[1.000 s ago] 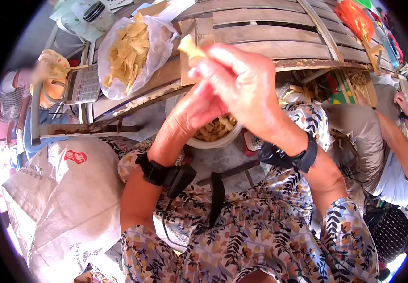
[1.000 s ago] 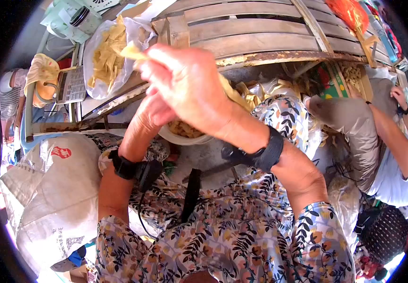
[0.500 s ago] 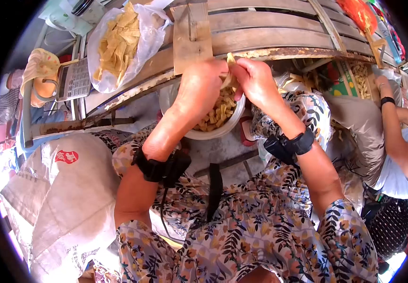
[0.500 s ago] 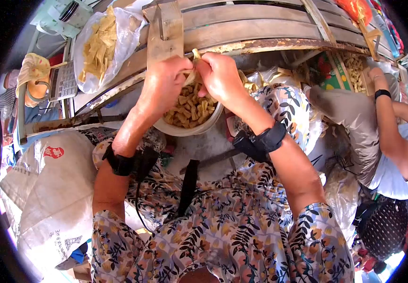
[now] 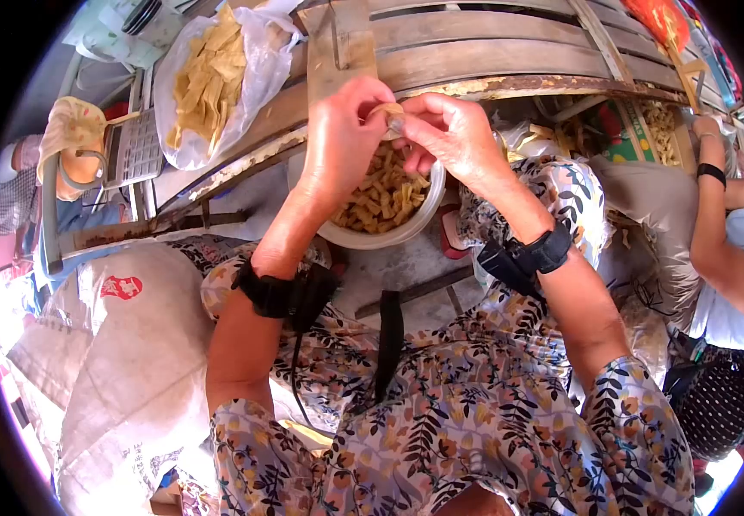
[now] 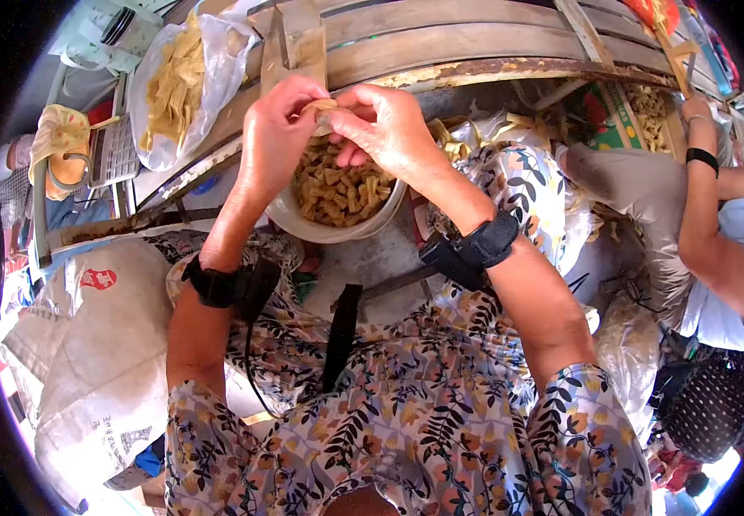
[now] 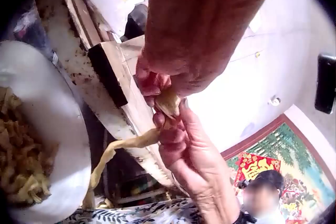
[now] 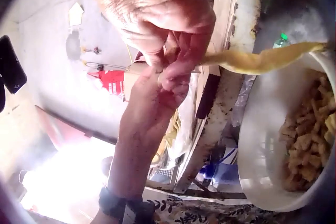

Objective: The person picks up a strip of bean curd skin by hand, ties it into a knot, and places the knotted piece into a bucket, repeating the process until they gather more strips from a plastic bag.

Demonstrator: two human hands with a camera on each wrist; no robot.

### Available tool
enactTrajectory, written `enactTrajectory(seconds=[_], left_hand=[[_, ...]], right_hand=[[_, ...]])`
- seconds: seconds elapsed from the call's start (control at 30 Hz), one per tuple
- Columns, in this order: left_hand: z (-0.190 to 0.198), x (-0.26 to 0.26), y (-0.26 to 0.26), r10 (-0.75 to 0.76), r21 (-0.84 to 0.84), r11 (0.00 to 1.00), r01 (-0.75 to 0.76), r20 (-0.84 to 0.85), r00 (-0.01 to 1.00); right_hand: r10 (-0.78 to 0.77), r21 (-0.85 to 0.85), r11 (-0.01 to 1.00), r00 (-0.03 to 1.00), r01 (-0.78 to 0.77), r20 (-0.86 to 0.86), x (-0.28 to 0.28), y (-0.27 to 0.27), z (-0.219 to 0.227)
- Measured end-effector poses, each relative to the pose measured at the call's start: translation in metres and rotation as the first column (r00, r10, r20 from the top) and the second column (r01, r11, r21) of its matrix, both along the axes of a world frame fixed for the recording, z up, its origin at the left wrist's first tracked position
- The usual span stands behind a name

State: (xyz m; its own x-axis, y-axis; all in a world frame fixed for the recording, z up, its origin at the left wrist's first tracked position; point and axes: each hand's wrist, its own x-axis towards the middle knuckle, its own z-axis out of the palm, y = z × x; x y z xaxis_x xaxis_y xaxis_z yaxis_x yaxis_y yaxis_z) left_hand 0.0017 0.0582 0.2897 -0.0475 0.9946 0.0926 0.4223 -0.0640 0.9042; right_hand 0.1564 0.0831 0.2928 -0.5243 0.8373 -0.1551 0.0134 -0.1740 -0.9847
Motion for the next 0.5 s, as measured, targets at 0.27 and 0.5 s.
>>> enactTrajectory(seconds=[0.27, 0.5], left_hand=[[-0.008, -0.005, 0.003, -0.098, 0.011, 0.995, 0.099, 0.227, 0.969], [-0.013, -0.003, -0.003, 0.039, 0.114, 0.993, 0.002, -0.359, 0.933]], right_hand=[[-0.060, -0.032, 0.998, 0.987, 0.056, -0.150, 0.006, 0.011, -0.026], [-0.024, -0.202, 0.979, 0.972, -0.025, -0.234, 0.001, 0.007, -0.021]])
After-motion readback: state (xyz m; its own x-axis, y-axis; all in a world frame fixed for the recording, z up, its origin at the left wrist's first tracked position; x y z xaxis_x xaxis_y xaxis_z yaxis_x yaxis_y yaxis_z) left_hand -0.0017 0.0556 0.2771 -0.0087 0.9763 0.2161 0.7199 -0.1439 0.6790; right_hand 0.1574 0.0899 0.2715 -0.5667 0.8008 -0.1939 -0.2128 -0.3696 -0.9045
